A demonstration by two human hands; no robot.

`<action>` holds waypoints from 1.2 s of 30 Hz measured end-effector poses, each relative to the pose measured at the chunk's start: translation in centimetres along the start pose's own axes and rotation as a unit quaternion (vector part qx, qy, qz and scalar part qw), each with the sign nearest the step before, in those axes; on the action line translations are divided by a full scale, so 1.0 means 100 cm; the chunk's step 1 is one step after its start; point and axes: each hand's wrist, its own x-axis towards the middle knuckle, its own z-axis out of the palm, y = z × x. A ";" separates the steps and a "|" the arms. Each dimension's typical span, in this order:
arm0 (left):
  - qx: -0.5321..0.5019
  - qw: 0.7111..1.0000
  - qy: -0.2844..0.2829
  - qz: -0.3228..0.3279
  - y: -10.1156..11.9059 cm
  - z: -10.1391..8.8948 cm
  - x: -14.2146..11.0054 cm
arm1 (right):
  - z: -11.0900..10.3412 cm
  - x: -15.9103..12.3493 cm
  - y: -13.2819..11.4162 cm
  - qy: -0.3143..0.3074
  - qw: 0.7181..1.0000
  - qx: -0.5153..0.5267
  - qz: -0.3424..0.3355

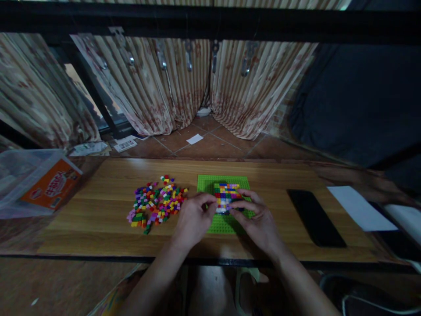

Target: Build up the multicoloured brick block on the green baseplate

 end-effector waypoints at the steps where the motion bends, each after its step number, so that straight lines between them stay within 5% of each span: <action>1: 0.006 1.000 -0.019 0.006 0.004 0.006 -0.002 | 0.000 0.000 0.001 -0.001 1.000 0.003 0.001; 11: 0.126 0.991 -0.041 0.027 0.011 0.021 -0.006 | -0.001 0.000 0.001 0.007 1.000 0.013 0.002; 17: 0.149 0.988 -0.039 0.032 0.011 0.026 -0.009 | -0.004 0.003 0.002 0.053 0.995 0.042 0.068; 22: 0.157 0.987 -0.028 0.033 0.013 0.028 -0.010 | 0.007 0.002 0.007 0.072 0.989 -0.011 0.128; 36: 0.194 0.980 -0.019 0.035 0.015 0.034 -0.014 | 0.028 -0.002 0.005 0.075 0.986 -0.005 0.147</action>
